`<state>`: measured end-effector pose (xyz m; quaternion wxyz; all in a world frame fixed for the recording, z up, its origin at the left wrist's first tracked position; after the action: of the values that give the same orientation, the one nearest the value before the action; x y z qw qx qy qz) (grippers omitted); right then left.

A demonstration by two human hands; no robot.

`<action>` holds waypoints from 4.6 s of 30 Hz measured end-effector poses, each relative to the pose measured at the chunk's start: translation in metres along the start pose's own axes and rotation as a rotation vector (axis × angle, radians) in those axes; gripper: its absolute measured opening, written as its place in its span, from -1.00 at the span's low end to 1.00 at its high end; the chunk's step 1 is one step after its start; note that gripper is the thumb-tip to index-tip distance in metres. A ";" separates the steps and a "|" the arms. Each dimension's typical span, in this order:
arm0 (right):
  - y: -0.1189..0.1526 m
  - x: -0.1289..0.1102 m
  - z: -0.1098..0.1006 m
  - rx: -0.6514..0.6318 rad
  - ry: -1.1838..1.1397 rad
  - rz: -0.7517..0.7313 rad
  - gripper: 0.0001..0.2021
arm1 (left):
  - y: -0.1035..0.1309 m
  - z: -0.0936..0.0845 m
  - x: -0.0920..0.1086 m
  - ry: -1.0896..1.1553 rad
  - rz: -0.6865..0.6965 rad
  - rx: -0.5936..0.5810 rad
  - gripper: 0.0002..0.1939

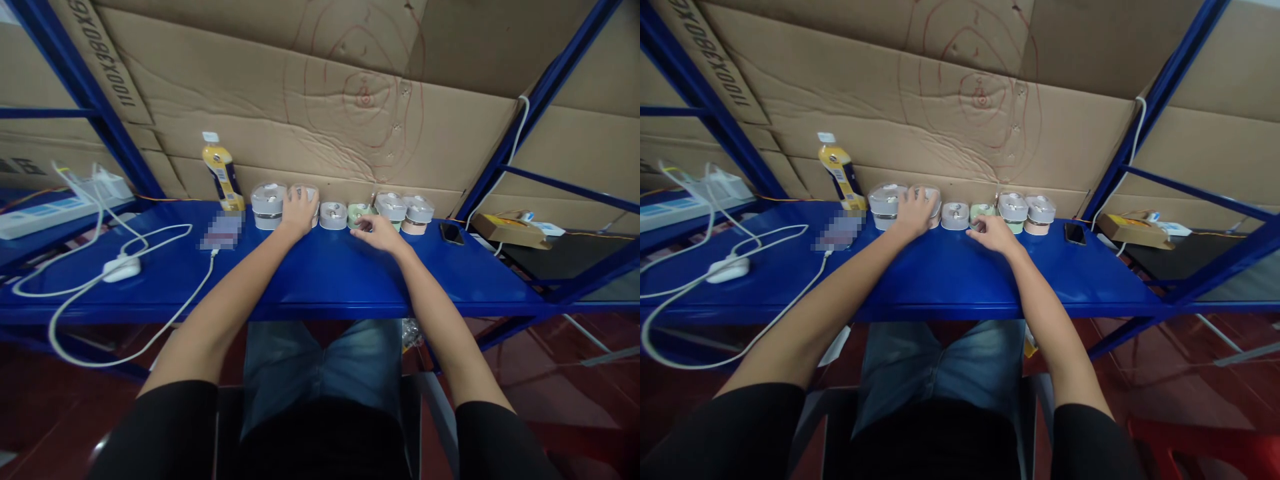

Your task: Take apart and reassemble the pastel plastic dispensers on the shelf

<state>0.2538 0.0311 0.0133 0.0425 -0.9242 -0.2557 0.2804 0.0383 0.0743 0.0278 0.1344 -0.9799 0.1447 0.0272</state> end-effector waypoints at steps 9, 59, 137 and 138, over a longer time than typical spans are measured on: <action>0.000 0.004 -0.014 0.161 0.011 -0.017 -0.66 | 0.044 -0.012 0.018 0.033 0.234 0.159 -0.21; 0.008 0.033 -0.011 -0.110 0.049 0.231 -0.33 | 0.057 0.029 -0.038 0.697 0.370 -0.122 -0.40; 0.028 0.040 -0.069 0.749 -0.211 -0.003 -0.28 | -0.046 -0.014 0.137 0.445 -0.285 0.000 -0.14; 0.027 0.040 -0.069 0.744 -0.225 -0.002 -0.28 | -0.046 -0.012 0.139 0.449 -0.279 -0.018 -0.14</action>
<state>0.3316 0.0315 0.0451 0.3469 -0.8088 -0.1406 0.4536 0.1845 0.0754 0.0383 0.0928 -0.9730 0.0342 -0.2084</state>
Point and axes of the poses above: each hand's wrist, its own y-axis away from the middle knuckle, its own z-axis out of the palm, x = y × z, the point moved 8 cm from there along -y, towards the middle knuckle, and after that the axes turned 13 degrees about -x, right-handed, at the moved point
